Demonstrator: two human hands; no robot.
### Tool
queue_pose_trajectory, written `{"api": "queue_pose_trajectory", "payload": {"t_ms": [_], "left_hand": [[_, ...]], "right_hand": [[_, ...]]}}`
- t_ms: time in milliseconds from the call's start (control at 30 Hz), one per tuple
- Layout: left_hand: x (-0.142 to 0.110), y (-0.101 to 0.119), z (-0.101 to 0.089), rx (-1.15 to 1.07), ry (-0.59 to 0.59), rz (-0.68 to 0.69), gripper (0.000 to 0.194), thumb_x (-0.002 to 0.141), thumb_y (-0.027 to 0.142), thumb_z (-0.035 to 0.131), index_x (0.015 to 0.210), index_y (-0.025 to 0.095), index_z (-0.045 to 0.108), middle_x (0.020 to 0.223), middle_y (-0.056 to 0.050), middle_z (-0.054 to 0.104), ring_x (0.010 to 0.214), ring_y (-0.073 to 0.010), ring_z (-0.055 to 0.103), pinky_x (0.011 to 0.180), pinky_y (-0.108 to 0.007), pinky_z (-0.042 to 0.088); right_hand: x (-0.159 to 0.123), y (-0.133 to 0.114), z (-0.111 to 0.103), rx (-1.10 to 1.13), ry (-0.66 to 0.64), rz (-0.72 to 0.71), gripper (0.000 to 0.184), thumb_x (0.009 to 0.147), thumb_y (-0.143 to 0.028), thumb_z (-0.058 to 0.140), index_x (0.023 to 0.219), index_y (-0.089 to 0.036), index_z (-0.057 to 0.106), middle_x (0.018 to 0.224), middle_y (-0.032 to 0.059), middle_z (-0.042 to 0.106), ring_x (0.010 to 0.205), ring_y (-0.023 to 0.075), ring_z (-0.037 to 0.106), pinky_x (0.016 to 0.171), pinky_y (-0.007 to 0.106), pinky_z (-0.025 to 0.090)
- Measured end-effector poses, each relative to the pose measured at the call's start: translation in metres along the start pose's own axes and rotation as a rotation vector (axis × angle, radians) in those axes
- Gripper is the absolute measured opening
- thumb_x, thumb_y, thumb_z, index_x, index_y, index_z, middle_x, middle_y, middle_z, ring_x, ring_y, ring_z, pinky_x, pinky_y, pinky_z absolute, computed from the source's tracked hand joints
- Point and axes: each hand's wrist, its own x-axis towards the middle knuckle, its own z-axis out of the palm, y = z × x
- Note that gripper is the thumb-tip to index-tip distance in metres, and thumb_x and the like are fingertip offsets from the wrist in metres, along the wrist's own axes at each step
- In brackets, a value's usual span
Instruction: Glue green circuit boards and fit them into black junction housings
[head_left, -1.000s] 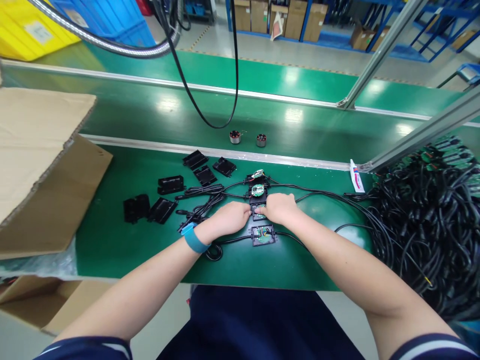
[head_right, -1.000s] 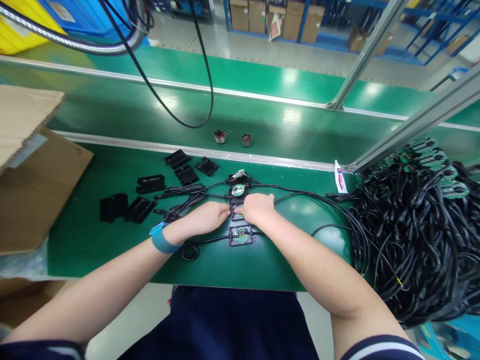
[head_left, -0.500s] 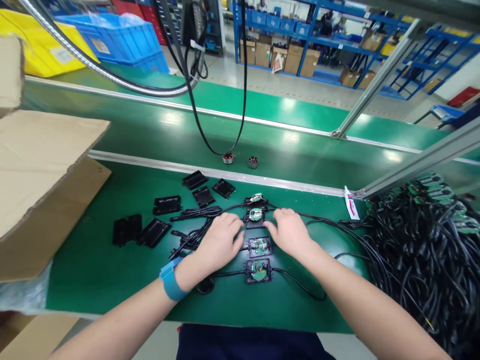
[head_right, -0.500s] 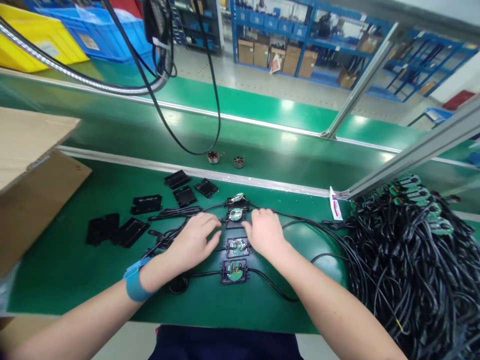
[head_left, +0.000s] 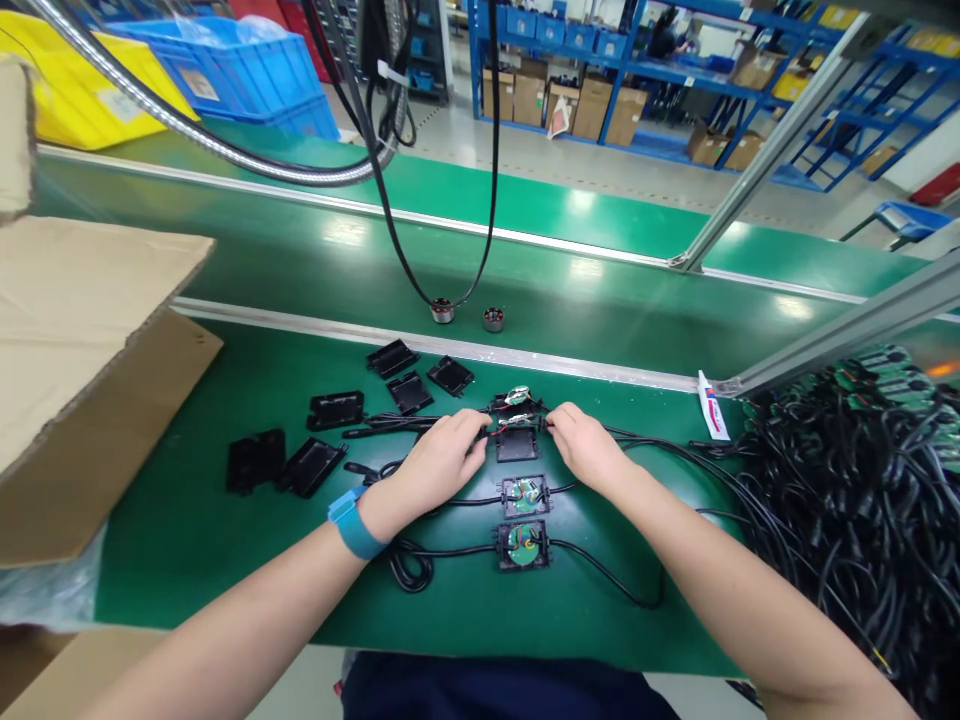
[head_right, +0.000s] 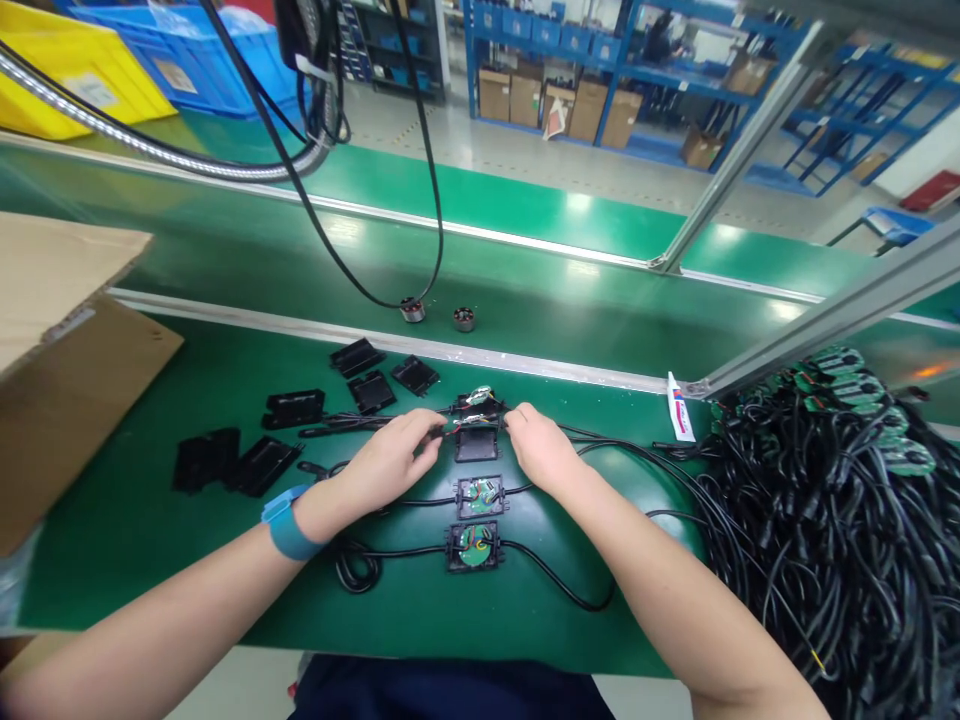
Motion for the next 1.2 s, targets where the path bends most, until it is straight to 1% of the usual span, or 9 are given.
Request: {"api": "queue_pose_trajectory", "payload": {"t_ms": [100,167,267,367,467,600,833,1100,1200], "left_hand": [[0.001,0.002,-0.003,-0.106,0.052,-0.062,0.021,0.096,0.024,0.045,0.115,0.019,0.054,0.101,-0.008,0.069,0.086,-0.0191,0.065,0.081,-0.033,0.051],[0.006,0.004,-0.005,-0.153,0.066,-0.093,0.017,0.096,0.028,0.047,0.108,0.02,0.056,0.096,-0.006,0.07,0.085,-0.0182,0.066,0.078,-0.03,0.05],[0.016,0.009,-0.005,-0.133,0.072,-0.112,0.014,0.097,0.031,0.047,0.099,0.02,0.057,0.088,-0.004,0.068,0.08,-0.0171,0.065,0.073,-0.028,0.048],[0.024,0.013,-0.002,-0.106,0.065,-0.124,0.017,0.1,0.031,0.043,0.098,0.021,0.057,0.087,-0.003,0.067,0.079,-0.0167,0.063,0.073,-0.028,0.046],[0.025,0.017,0.0,-0.084,0.018,-0.128,0.02,0.101,0.033,0.039,0.099,0.021,0.056,0.089,-0.003,0.067,0.081,-0.017,0.063,0.075,-0.029,0.045],[0.024,0.022,0.001,0.0,-0.042,-0.143,0.02,0.099,0.038,0.046,0.095,0.021,0.057,0.088,-0.003,0.067,0.078,-0.0176,0.062,0.071,-0.029,0.043],[0.028,0.031,0.003,0.095,-0.119,-0.193,0.016,0.097,0.031,0.05,0.087,0.02,0.056,0.085,-0.003,0.067,0.075,-0.0178,0.06,0.066,-0.029,0.04],[0.033,0.032,0.008,0.169,-0.19,-0.214,0.018,0.095,0.036,0.054,0.086,0.02,0.058,0.086,-0.005,0.068,0.077,-0.0204,0.063,0.064,-0.03,0.039],[0.036,0.034,0.009,0.193,-0.233,-0.256,0.022,0.095,0.039,0.054,0.084,0.02,0.059,0.085,-0.006,0.069,0.078,-0.0221,0.065,0.064,-0.031,0.039]], "right_hand": [[-0.015,-0.003,-0.002,0.121,0.022,-0.057,0.023,0.102,-0.018,0.039,0.109,-0.013,0.061,0.106,0.0124,0.062,0.095,0.0202,0.059,0.087,0.031,0.048],[-0.023,-0.006,-0.002,0.191,0.026,-0.087,0.02,0.101,-0.018,0.042,0.106,-0.014,0.061,0.102,0.0106,0.062,0.095,0.0199,0.059,0.087,0.031,0.048],[-0.029,-0.012,-0.003,0.223,0.009,-0.075,0.015,0.099,-0.019,0.047,0.103,-0.016,0.062,0.099,0.0088,0.063,0.093,0.0193,0.06,0.086,0.03,0.048],[-0.032,-0.019,-0.007,0.2,-0.029,-0.036,0.016,0.1,-0.018,0.047,0.102,-0.016,0.063,0.099,0.0087,0.064,0.094,0.019,0.061,0.086,0.03,0.048],[-0.033,-0.024,-0.011,0.153,-0.072,-0.001,0.018,0.1,-0.02,0.046,0.103,-0.016,0.064,0.099,0.0089,0.066,0.092,0.0188,0.062,0.084,0.029,0.047],[-0.034,-0.024,-0.013,0.116,-0.082,0.032,0.019,0.099,-0.02,0.047,0.104,-0.016,0.065,0.101,0.0087,0.067,0.094,0.0189,0.063,0.084,0.029,0.046],[-0.028,-0.022,-0.012,0.107,-0.127,0.06,0.019,0.099,-0.02,0.049,0.102,-0.016,0.067,0.102,0.0078,0.067,0.096,0.0187,0.063,0.085,0.028,0.045],[-0.023,-0.02,-0.012,0.075,-0.17,0.075,0.02,0.099,-0.021,0.048,0.103,-0.016,0.067,0.102,0.008,0.068,0.095,0.0194,0.063,0.082,0.028,0.044],[-0.02,-0.019,-0.012,0.07,-0.193,0.079,0.02,0.098,-0.02,0.049,0.102,-0.016,0.068,0.101,0.0081,0.068,0.094,0.0193,0.063,0.082,0.028,0.044]]}}
